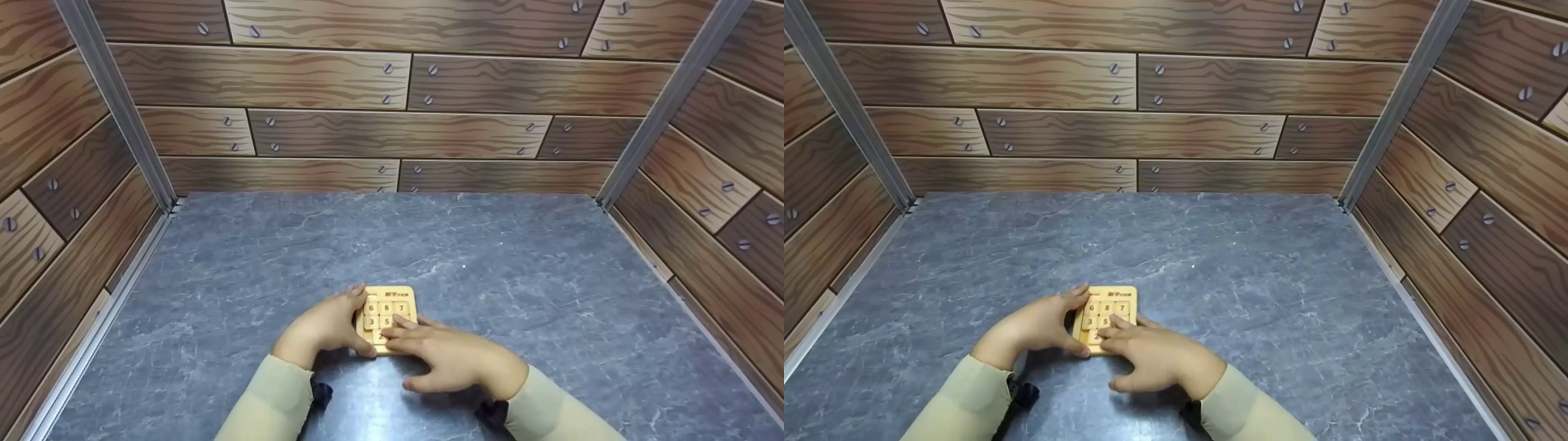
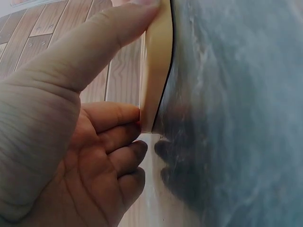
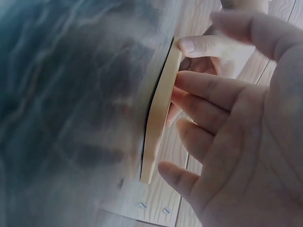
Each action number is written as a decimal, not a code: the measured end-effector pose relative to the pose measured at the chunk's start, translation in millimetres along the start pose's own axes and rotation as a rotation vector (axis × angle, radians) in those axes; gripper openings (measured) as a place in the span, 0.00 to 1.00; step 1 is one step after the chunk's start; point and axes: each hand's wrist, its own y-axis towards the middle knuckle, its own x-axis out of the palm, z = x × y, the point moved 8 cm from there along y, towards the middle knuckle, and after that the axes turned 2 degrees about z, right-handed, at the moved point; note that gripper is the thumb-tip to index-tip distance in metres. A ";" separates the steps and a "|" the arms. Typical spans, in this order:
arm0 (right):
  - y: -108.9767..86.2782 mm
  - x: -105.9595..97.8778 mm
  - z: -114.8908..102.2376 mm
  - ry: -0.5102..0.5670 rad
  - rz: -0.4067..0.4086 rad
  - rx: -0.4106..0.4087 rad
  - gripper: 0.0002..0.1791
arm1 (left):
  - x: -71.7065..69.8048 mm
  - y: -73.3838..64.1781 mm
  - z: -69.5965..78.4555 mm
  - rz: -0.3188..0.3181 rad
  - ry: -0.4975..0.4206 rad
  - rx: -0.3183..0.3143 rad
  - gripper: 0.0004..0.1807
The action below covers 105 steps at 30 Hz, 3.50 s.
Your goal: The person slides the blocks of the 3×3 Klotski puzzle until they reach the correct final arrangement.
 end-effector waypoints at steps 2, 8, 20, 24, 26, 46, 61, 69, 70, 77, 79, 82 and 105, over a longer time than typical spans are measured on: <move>0.0 2.2 -0.1 0.024 -0.019 -0.010 0.46 | -0.8 0.1 0.6 -0.002 -0.001 0.001 0.69; 3.4 7.1 -4.0 0.017 -0.048 -0.060 0.51 | -5.2 -0.4 -0.1 0.008 0.004 0.005 0.66; -23.9 -26.5 -3.8 -0.097 -0.053 0.130 0.42 | -1.2 -0.1 1.2 -0.019 0.016 -0.014 0.67; -28.4 -29.8 -1.8 -0.088 -0.075 0.167 0.39 | -1.4 0.7 2.2 -0.028 0.027 -0.022 0.67; -28.4 -29.0 -0.5 -0.090 -0.079 0.178 0.39 | -1.2 1.2 2.5 -0.033 0.032 -0.021 0.68; -12.9 -13.6 -7.8 -0.172 0.022 0.114 0.39 | 0.0 0.7 2.9 -0.035 0.031 0.006 0.67; -7.6 -22.8 -3.6 -0.177 0.146 0.098 0.38 | -1.5 0.9 4.2 -0.032 0.031 0.009 0.67; -5.6 -16.2 10.9 -0.159 0.099 0.146 0.39 | -1.4 0.7 5.9 -0.034 0.045 0.008 0.67; -5.7 -16.1 10.9 -0.157 0.097 0.146 0.39 | -1.3 0.6 6.1 -0.036 0.048 0.008 0.67; -9.6 -16.3 3.4 -0.143 0.052 0.142 0.36 | -1.8 -0.3 7.5 -0.035 0.045 0.012 0.67; -10.6 -16.3 1.2 -0.142 0.040 0.140 0.35 | -1.5 -0.3 7.1 -0.035 0.045 0.015 0.67; -11.1 -16.7 -0.4 -0.133 0.033 0.139 0.34 | -1.0 0.0 6.3 -0.038 0.046 0.014 0.67; -2.5 -12.7 39.6 0.020 0.083 0.192 0.48 | -0.9 0.7 5.2 -0.027 0.046 0.006 0.66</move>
